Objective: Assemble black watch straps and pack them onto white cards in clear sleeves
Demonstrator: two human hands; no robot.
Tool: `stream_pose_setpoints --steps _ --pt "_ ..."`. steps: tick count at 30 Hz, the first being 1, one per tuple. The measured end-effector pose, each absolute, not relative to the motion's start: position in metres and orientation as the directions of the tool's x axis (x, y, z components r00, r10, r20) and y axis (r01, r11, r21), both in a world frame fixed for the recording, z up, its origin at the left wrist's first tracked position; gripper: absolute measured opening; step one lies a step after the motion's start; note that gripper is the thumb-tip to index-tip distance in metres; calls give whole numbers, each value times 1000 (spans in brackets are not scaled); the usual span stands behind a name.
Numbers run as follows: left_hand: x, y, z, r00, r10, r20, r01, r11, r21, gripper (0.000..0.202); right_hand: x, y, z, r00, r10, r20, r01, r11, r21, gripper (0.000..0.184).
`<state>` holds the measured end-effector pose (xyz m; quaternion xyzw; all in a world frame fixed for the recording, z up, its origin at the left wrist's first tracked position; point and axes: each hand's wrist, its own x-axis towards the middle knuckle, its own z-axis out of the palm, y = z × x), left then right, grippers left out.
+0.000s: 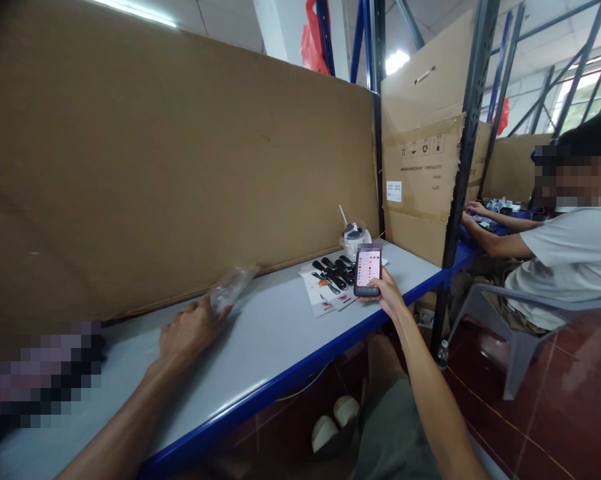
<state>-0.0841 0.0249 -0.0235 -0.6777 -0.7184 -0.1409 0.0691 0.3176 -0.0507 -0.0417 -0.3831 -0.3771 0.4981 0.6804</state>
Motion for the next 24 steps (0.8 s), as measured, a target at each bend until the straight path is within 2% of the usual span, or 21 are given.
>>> stream_pose_setpoints --steps 8,24 --pt "-82 23 -21 -85 959 269 995 67 76 63 317 -50 -42 270 957 109 -376 209 -903 60" --pt "-83 23 -22 -72 956 284 995 50 85 63 315 -51 -40 266 957 111 -369 208 -906 59"
